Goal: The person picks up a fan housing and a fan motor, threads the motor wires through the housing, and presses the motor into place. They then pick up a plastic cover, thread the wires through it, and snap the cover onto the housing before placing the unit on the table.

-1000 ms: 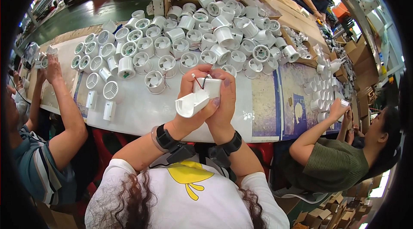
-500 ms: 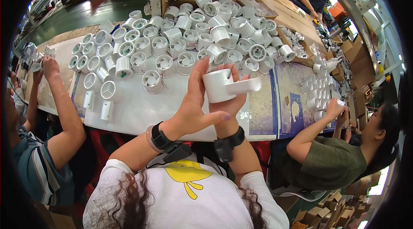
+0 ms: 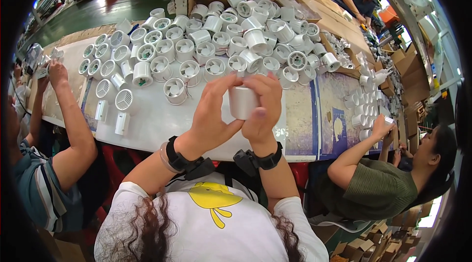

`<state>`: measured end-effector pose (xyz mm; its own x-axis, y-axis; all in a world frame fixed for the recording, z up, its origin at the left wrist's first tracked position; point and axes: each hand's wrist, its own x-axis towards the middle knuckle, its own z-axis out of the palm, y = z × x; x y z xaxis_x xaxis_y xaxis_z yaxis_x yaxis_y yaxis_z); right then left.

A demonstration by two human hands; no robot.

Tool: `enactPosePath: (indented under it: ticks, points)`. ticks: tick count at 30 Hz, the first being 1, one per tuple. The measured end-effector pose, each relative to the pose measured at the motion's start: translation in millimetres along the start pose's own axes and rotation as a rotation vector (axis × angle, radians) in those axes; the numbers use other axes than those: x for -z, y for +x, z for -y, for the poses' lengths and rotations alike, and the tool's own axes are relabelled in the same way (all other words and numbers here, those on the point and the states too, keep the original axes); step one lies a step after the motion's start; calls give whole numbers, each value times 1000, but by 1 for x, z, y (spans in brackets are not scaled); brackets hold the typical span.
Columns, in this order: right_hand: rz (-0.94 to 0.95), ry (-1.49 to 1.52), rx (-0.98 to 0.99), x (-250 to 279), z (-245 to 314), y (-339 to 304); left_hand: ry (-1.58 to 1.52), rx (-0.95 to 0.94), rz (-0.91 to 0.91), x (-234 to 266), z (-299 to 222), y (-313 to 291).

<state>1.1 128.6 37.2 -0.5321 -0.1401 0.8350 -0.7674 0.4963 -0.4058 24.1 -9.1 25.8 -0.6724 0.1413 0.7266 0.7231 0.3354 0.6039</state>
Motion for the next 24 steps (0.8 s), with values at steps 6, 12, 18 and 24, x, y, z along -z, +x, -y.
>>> enactPosePath:
  ticks: [6,12,18,24]
  points:
    - [-164,726,-601,-16,19,-2,-534,71,-277,-12,-6,1]
    - [-203,707,-534,-28,27,4,-401,180,-393,-25,-2,-1]
    - [-270,963,-665,-33,18,-4,-213,106,-381,-22,2,4]
    - [-332,1418,-837,-36,19,-7,-272,140,-418,-18,6,8]
